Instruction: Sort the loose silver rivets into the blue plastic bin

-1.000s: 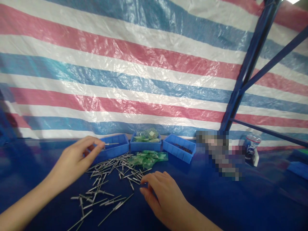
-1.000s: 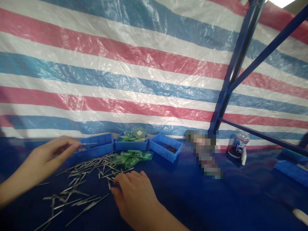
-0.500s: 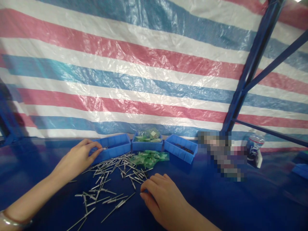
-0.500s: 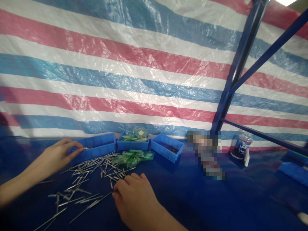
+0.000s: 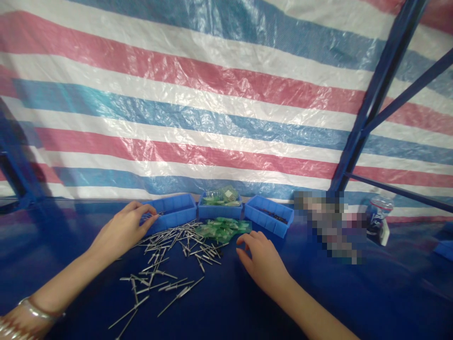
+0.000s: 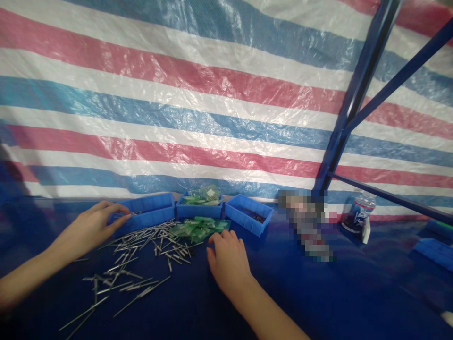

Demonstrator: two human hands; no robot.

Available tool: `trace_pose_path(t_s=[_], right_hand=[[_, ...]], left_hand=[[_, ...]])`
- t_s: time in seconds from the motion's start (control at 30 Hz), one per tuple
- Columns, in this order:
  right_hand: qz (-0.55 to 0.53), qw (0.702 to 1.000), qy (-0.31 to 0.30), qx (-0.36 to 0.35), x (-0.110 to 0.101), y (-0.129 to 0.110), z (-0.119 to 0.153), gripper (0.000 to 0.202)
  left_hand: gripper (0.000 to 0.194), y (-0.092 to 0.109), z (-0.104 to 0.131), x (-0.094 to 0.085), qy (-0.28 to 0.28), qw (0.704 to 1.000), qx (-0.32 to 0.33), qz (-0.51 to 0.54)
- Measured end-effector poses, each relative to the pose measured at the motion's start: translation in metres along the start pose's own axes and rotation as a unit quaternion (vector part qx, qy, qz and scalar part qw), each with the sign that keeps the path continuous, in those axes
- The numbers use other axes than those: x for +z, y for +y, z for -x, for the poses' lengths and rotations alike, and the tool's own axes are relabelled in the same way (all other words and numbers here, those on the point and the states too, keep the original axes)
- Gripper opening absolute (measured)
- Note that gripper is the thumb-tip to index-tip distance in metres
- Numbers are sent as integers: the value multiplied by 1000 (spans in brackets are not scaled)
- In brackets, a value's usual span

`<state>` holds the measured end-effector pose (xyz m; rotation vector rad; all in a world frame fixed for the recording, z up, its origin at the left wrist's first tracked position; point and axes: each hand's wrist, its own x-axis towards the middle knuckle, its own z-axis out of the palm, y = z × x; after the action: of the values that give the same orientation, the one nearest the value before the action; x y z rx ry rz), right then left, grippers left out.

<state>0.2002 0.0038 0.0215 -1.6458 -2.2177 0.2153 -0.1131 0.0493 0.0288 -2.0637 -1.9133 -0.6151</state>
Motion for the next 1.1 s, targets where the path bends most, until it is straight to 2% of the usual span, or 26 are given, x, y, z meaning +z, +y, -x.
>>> trace_pose_path(t_s=[0.23,0.47,0.8,0.97,1.1], right_hand=[[-6,998,-54,-39,9,-1,1,33],[26,994,-63,-81,18,-4,-3,31],[47,995,-67,-64,16,-13,-7,18],[43,995,-66,-65,19,-12,-8,17],[36,996,-61,-58,20,-10,-9,15]], left_hand=[[42,3,-6,-1,-55,998,-27,9],[48,17,-1,-9,-61,997,-30,24],[39,52,19,-12,-38,995,65,66],[40,68,31,-5,-32,989,113,87],[37,73,36,3,6,980,165,111]])
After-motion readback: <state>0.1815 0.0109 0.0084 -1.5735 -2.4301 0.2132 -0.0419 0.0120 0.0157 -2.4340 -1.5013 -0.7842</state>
